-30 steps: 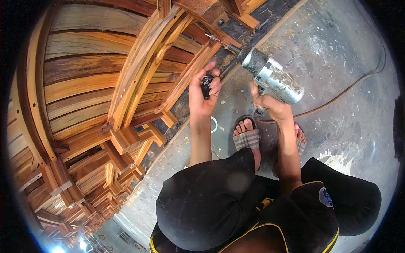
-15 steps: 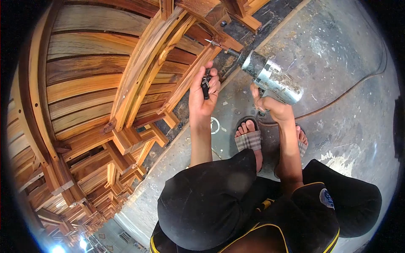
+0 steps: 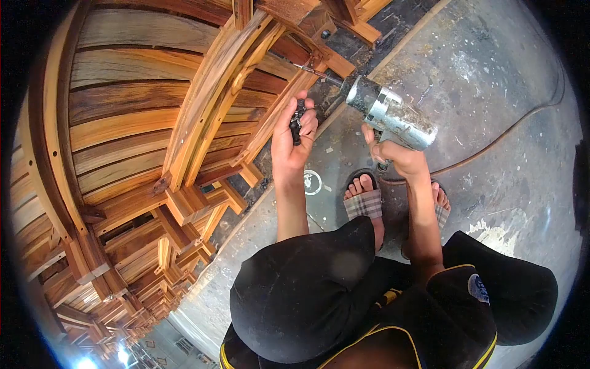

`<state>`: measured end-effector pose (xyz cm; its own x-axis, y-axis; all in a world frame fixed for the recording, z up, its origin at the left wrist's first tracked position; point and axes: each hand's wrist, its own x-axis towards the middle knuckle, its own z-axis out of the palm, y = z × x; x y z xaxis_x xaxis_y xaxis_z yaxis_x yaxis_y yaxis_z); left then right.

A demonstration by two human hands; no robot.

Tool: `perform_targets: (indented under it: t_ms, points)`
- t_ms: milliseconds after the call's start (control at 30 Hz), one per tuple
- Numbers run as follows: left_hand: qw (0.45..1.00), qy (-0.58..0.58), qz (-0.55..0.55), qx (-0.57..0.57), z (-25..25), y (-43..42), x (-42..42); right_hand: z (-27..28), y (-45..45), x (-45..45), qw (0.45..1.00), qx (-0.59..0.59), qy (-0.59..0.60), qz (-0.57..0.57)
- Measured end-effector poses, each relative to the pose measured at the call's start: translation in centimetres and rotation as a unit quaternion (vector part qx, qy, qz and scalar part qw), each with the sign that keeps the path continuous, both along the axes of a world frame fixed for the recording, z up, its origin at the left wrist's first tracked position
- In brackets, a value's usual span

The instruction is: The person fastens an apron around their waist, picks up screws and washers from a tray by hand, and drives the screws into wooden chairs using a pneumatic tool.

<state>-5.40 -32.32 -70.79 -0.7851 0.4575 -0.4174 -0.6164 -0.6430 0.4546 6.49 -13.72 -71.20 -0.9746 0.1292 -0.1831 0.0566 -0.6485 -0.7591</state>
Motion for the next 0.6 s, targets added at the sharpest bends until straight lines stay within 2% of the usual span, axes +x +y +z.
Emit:
perform_targets:
  t_ms: [233, 300, 367, 600]
  points:
    - [0.999, 0.001, -0.029, 0.045, 1.7, -0.1, -2.2, 0.0, -0.4, 0.3, 1.0, 0.013, -0.013, 0.012]
    - [0.999, 0.014, -0.021, -0.025, 2.6, 0.2, -2.7, 0.0, -0.2, 0.1, 0.999, 0.041, 0.017, 0.016]
    - [0.999, 0.013, -0.017, -0.027, 3.4, 0.5, -3.0, -1.3, 0.3, 0.4, 0.993, 0.065, 0.003, 0.095]
    - [0.994, 0.078, -0.022, -0.072, 4.5, 0.9, -2.9, -0.3, -0.5, 0.0, 0.994, 0.099, 0.013, 0.05]
